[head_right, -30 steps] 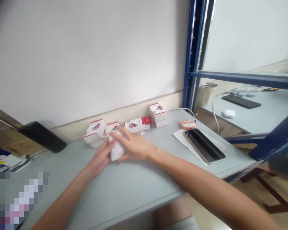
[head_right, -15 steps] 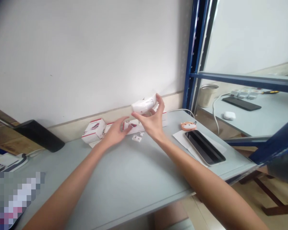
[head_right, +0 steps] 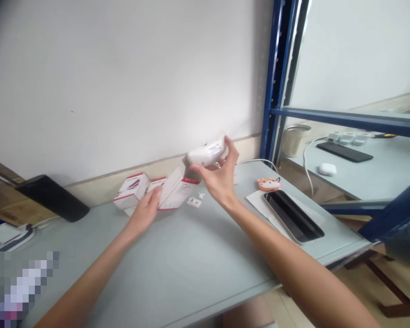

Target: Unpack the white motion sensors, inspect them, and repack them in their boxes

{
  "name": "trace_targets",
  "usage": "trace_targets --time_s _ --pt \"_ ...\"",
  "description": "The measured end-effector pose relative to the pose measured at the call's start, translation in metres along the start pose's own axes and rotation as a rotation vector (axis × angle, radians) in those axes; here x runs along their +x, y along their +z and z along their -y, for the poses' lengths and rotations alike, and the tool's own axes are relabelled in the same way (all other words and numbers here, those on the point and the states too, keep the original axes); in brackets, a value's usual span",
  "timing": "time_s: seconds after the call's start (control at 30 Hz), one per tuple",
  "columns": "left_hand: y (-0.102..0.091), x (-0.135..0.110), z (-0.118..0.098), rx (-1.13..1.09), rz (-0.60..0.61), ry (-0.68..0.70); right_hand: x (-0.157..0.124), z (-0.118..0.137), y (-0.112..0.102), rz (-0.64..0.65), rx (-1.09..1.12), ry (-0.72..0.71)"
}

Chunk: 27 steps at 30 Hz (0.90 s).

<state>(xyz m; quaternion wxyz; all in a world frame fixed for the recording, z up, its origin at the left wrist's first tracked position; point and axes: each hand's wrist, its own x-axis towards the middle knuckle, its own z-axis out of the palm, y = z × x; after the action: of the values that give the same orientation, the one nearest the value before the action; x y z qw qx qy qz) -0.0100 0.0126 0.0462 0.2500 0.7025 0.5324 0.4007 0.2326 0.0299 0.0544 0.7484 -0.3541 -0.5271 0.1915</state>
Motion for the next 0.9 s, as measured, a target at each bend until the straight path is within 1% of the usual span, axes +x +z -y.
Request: trace_targets --time_s 0.1,0.2,0.33,0.43,0.5,0.6,0.67,0.73,0.8,0.83,0.9 --pt "-0.002 -0.025 0.002 -0.087 -0.014 -0.055 -0.01 0.003 0.006 0.11 -0.081 -0.127" --pt "-0.002 -0.04 0.011 -0.178 -0.031 -0.142 -0.018 0.004 0.007 0.215 -0.209 -0.235" --pt "0.001 -0.045 0.022 -0.351 -0.031 -0.272 -0.02 0.005 0.003 0.352 -0.295 -0.273" --pt "0.005 -0.047 0.019 -0.498 0.025 -0.373 -0.02 0.01 0.0 0.449 -0.34 -0.322" --pt "0.007 -0.049 0.015 -0.59 0.072 -0.4 -0.023 0.015 0.0 0.513 -0.382 -0.389" --pt "0.012 -0.051 0.016 -0.631 0.071 -0.359 -0.032 0.022 0.004 0.567 -0.425 -0.472" --pt "0.014 -0.052 0.022 -0.579 0.063 -0.312 -0.036 0.024 0.008 0.582 -0.424 -0.485" --pt "0.016 -0.051 0.027 -0.48 0.078 -0.258 -0.038 0.025 0.009 0.597 -0.419 -0.495" --pt "0.017 -0.051 0.028 -0.38 0.07 -0.166 -0.038 0.023 0.01 0.624 -0.416 -0.512" --pt "0.017 -0.052 0.027 -0.345 0.04 -0.102 -0.038 0.023 0.011 0.651 -0.406 -0.52" --pt "0.016 -0.053 0.023 -0.318 -0.059 0.059 -0.04 0.022 0.012 0.71 -0.362 -0.535"
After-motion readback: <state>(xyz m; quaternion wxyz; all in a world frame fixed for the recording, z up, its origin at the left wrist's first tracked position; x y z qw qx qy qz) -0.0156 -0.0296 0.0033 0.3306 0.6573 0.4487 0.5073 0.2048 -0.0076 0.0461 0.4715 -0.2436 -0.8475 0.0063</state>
